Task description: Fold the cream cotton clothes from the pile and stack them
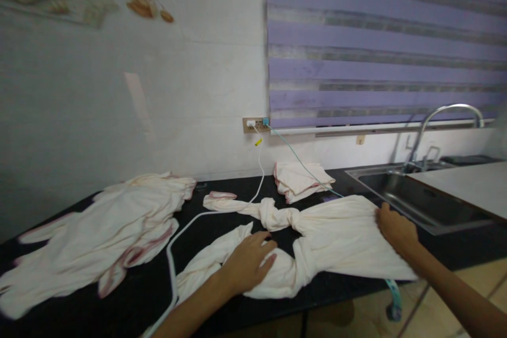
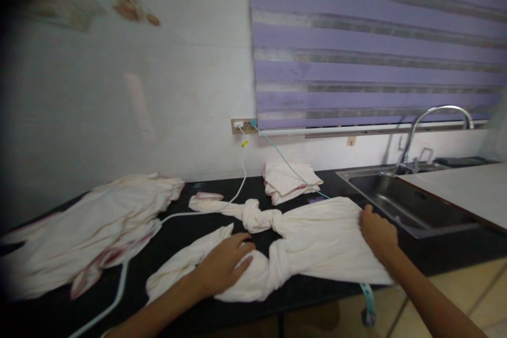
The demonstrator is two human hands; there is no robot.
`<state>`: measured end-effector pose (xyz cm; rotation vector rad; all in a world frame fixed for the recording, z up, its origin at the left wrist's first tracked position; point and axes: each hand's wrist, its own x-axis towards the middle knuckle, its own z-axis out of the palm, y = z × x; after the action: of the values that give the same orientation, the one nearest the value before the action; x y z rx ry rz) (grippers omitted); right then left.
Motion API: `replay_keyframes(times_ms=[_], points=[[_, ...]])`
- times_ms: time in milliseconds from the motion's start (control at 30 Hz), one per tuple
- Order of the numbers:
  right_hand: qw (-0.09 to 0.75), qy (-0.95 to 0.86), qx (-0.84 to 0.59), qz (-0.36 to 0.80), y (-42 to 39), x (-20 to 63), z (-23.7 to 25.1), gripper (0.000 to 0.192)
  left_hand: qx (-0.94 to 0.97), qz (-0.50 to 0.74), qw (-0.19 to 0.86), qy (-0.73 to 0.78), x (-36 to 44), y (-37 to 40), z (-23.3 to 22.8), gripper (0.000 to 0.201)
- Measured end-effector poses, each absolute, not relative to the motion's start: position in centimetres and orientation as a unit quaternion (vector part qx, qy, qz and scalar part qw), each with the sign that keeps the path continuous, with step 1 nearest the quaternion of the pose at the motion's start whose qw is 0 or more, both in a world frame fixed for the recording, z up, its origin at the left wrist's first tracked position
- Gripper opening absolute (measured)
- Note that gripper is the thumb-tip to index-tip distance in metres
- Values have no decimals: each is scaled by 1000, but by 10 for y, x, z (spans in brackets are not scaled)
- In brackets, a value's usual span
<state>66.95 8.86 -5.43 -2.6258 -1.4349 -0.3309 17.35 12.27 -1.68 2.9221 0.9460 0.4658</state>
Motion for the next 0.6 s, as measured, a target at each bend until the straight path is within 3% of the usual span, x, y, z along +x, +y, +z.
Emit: replay_keyframes(times_ms=[200, 300, 333, 467, 567, 600], points=[[58, -481, -865, -131, 88, 668, -50, 35, 931, 196, 0, 306, 158, 113, 11, 32], [99, -493, -845, -184, 87, 647, -38, 30, 943, 168, 19, 285, 159, 86, 12, 73], [129, -513, -825, -201, 86, 635, -34, 28, 950, 138, 27, 278, 160, 77, 10, 76], [288, -650, -682, -171, 73, 567, -32, 22, 962, 53, 43, 263, 161, 53, 9, 47], [337, -715, -609, -68, 62, 522, -44, 17, 965, 46, 72, 248, 161, 52, 17, 13], [343, -724, -598, -41, 59, 513, -49, 17, 960, 50, 96, 258, 161, 55, 20, 14]])
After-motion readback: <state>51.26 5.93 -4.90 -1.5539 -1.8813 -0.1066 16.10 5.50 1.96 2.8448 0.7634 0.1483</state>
